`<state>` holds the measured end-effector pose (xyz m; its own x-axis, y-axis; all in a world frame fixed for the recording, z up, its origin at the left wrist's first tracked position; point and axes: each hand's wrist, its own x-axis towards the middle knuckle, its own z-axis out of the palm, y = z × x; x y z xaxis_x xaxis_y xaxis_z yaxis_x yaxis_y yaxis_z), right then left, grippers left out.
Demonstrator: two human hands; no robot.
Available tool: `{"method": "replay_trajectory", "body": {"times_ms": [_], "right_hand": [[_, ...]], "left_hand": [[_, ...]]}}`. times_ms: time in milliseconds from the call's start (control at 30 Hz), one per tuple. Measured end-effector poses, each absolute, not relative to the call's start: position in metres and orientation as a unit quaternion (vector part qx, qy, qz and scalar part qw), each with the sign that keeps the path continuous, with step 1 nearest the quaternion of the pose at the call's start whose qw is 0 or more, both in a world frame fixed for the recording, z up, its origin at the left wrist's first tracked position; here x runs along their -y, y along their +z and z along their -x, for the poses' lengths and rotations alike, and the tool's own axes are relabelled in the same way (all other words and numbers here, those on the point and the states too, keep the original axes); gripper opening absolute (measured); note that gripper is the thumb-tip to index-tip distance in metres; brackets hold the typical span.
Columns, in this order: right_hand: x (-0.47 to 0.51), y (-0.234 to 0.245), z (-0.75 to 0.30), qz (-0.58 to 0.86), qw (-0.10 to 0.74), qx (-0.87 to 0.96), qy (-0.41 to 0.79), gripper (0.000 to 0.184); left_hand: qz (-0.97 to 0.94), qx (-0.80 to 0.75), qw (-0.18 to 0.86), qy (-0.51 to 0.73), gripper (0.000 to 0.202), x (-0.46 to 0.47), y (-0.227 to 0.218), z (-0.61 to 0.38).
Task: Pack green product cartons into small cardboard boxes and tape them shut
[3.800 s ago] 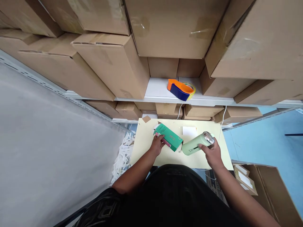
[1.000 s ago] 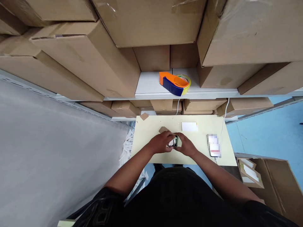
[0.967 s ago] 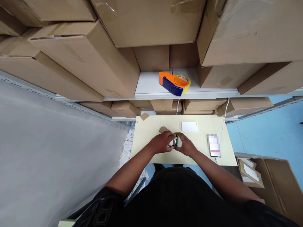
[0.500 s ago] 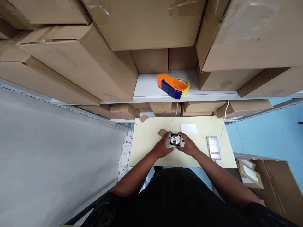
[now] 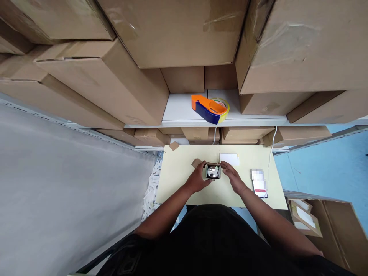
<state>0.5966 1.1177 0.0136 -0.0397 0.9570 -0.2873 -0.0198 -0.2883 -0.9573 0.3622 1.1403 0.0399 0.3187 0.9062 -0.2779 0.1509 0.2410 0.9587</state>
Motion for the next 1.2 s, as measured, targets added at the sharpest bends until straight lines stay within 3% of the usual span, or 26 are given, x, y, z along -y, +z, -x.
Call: {"method": "replay_trajectory", "body": {"times_ms": [100,200,400,500,667,833,933,1200], "right_hand": [[-1.125,0.02,-0.596,0.546,0.462,0.409,0.566,0.055],[-1.126,0.012,-0.597,0.62,0.443,0.393,0.514,0.046],[-1.118,0.007,-0.597,0.591,0.436,0.428,0.526,0.048],[-1.12,0.022,-0.599,0.546,0.438,0.482,0.527,0.05],[-1.117,0.028,-0.605,0.514,0.355,0.645,0.44,0.055],[-1.108,0.02,-0.604,0.516,0.338,0.697,0.365,0.052],[-1.108,0.021,-0.605,0.503,0.323,0.718,0.357,0.059],[-1.106,0.016,-0.605,0.499,0.299,0.741,0.337,0.062]], "left_hand": [[-0.503,-0.495,0.627,0.33,0.097,-1.138,0.04,-0.366],[-0.483,-0.493,0.644,0.33,0.104,-1.138,0.046,-0.371],[-0.568,-0.444,0.607,0.335,0.103,-1.144,0.065,-0.378],[-0.63,-0.437,0.553,0.328,0.087,-1.142,0.068,-0.376],[-0.681,-0.431,0.506,0.307,0.047,-1.129,0.061,-0.367],[-0.731,-0.399,0.463,0.304,0.044,-1.123,0.054,-0.361],[-0.75,-0.402,0.423,0.309,0.035,-1.127,0.05,-0.362],[-0.873,-0.355,0.211,0.257,0.029,-1.13,0.034,-0.362]]}}
